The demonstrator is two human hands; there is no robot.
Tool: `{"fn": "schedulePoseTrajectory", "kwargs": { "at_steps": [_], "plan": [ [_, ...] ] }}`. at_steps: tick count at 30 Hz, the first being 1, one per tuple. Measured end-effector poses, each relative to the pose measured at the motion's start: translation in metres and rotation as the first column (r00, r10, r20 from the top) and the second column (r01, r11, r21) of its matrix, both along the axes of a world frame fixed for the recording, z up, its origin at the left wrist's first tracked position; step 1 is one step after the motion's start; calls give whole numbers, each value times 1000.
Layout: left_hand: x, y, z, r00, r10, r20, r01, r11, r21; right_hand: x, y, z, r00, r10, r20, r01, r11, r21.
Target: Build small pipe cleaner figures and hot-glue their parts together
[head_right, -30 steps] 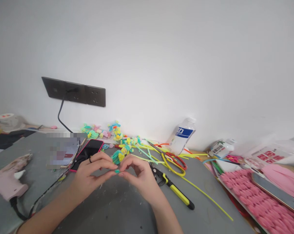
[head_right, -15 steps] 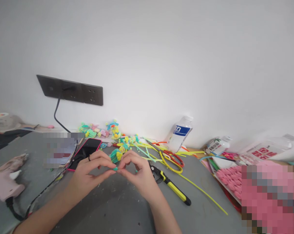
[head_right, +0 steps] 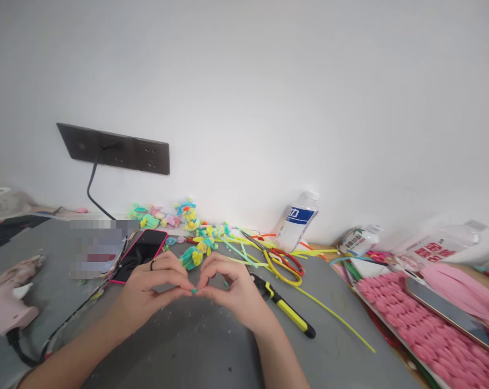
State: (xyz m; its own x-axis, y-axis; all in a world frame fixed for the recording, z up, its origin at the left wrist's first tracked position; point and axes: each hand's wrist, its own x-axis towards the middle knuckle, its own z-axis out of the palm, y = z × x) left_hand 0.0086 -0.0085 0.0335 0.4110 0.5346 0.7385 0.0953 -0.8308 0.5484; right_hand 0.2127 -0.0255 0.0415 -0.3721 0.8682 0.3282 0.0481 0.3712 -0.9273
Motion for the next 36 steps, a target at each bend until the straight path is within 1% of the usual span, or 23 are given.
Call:
{"fn": "schedulePoseTrajectory", "kwargs": {
  "at_steps": [3, 6, 8, 9, 11, 13, 15, 19, 21, 22, 24, 26, 27, 30, 32, 34, 36],
  "plan": [
    [0, 0, 0, 1000, -1, -13, 1, 1000, 2, 0, 0, 0, 1000, 11, 16, -11, 1000, -6],
    [0, 1, 0, 998, 55, -10, -55, 998, 38, 1, 2, -2, 1000, 10, -3, -10, 1000, 5],
    [0, 2, 0, 996, 89, 8, -89, 994, 66, 3, 5, -4, 999, -23, -28, 23, 999, 21],
    [0, 2, 1, 995, 96, 19, -97, 993, 74, 4, 6, -5, 997, -65, -48, 66, 997, 31],
    [0, 2, 1, 995, 97, 32, -99, 992, 76, 7, 9, -7, 976, -200, -85, 204, 978, 39],
    [0, 2, 0, 996, 91, 21, -92, 994, 58, 9, 12, -9, 929, -355, -103, 360, 932, 39],
    [1, 1, -2, 998, 57, -25, -57, 998, 23, 10, 15, -12, 883, -460, -94, 466, 884, 47],
    [3, 1, -8, 984, -72, -165, 63, 996, -56, 12, 20, -18, 840, -542, -27, 542, 835, 96],
    [3, 1, -11, 970, -107, -220, 85, 991, -105, 16, 22, -20, 806, -588, 66, 571, 803, 174],
    [3, 1, -12, 960, -118, -253, 84, 986, -142, 19, 22, -20, 785, -606, 129, 569, 788, 235],
    [2, 2, -14, 925, -149, -350, 68, 970, -235, 27, 23, -22, 738, -621, 263, 516, 771, 372],
    [2, 3, -16, 865, -185, -467, 31, 947, -319, 36, 22, -23, 677, -618, 400, 427, 772, 471],
    [2, 3, -17, 830, -196, -522, 4, 938, -345, 40, 21, -25, 636, -613, 469, 385, 779, 495],
    [2, 3, -18, 742, -193, -642, -87, 922, -378, 47, 19, -31, 491, -575, 655, 297, 817, 495],
    [1, 3, -17, 709, -200, -676, -114, 913, -391, 46, 18, -36, 414, -553, 723, 275, 833, 480],
    [1, 3, -16, 702, -199, -684, -113, 917, -383, 42, 17, -41, 355, -565, 744, 293, 824, 485],
    [0, 4, -15, 722, -147, -676, -123, 935, -334, 39, 18, -45, 310, -600, 738, 322, 796, 512]
  ]
}}
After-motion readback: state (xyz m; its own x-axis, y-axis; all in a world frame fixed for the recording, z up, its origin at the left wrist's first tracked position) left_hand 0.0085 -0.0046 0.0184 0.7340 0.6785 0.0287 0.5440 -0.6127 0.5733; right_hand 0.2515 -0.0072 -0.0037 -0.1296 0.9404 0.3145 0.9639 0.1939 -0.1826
